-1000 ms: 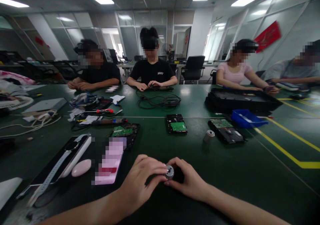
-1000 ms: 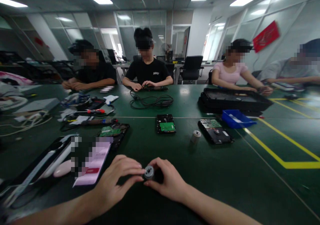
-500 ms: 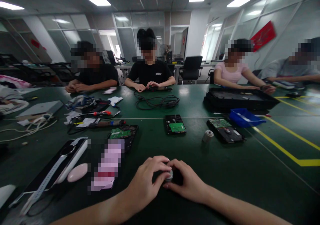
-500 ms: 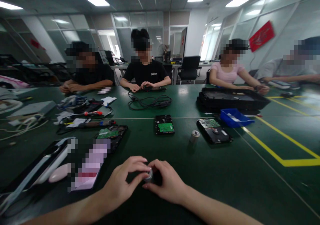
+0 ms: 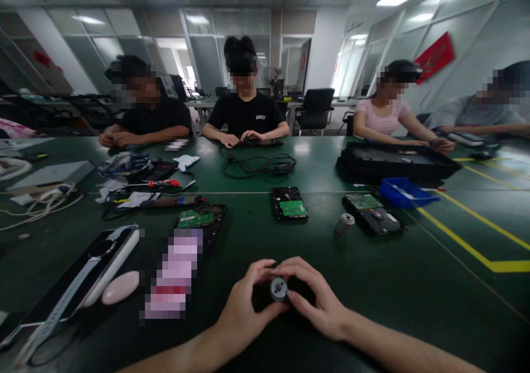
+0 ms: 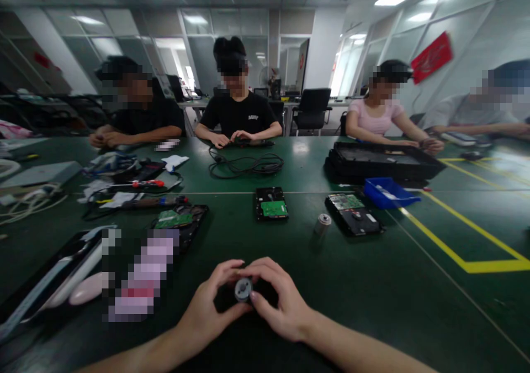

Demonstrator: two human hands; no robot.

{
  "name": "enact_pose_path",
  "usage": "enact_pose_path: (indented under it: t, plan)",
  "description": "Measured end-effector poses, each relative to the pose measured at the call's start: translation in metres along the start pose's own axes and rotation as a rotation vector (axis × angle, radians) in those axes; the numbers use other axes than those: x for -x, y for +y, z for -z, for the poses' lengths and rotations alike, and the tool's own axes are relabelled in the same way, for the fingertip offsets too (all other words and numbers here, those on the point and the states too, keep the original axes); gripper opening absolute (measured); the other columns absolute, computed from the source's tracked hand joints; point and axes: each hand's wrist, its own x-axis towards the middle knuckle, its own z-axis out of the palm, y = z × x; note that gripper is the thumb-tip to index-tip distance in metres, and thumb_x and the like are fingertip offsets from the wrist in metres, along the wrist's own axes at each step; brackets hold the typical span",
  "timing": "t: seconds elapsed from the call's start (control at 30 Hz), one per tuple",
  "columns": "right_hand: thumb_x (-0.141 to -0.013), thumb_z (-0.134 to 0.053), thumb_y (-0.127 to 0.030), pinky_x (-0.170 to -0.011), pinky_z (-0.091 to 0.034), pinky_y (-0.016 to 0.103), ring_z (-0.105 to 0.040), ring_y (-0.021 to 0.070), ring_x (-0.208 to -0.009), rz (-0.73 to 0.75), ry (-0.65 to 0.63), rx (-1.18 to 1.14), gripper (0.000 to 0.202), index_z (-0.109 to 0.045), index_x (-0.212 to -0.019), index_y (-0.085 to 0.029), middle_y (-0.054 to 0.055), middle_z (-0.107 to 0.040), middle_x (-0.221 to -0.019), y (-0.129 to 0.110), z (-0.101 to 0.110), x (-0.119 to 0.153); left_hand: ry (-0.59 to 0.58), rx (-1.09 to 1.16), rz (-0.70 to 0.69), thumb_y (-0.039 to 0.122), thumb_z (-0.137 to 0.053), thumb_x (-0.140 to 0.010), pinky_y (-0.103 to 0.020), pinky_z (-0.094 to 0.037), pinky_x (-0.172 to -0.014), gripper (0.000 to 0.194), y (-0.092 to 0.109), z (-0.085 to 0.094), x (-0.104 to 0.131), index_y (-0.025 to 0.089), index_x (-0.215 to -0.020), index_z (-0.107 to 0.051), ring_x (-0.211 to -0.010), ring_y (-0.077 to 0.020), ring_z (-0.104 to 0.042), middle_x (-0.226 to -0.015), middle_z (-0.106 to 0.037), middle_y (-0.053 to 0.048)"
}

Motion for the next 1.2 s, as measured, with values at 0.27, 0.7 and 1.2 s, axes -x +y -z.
enact_pose_path:
  t: [0.27,0.7,1.2]
  plan:
    - [-0.089,-0.064,-0.027,-0.08,-0.047,0.031,-0.064,0.0172,-0.09,-0.007,0.013,0.279,0.015,-0.072,-0.102,-0.028,0.003,-0.071,-0.098,-0.006,0.004,-0.01,-0.064,0.058,0.053,0.017,-0.08,-0.072,-0.035,-0.051,-0.093,0.058,0.005,0.003,-0.004,0.027,-0.12,-0.049,-0.1,-0.0207,-0.068,-0.103,-0.074,0.0]
    - [-0.093,-0.058,-0.028,-0.078,-0.045,0.03,-0.065,0.0165,-0.083,0.077,-0.044,0.435,0.009,-0.064,-0.093,-0.021,0.002,-0.072,-0.088,-0.016,0.005,-0.018,-0.032,0.047,0.021,0.016,-0.08,-0.07,-0.035,-0.054,-0.086,0.054,0.006,0.002,-0.002,0.026,-0.114,-0.051,-0.094,-0.0213,-0.069,-0.1,-0.073,0.0]
    - [-0.086,-0.067,-0.04,-0.074,-0.045,0.03,-0.066,0.0158,-0.08,0.083,0.021,0.452,0.018,-0.069,-0.084,-0.022,0.001,-0.073,-0.086,-0.011,0.002,-0.02,-0.039,0.072,0.021,0.016,-0.079,-0.072,-0.032,-0.054,-0.085,0.049,0.005,0.0,-0.003,0.026,-0.112,-0.051,-0.095,-0.02,-0.069,-0.101,-0.072,0.001]
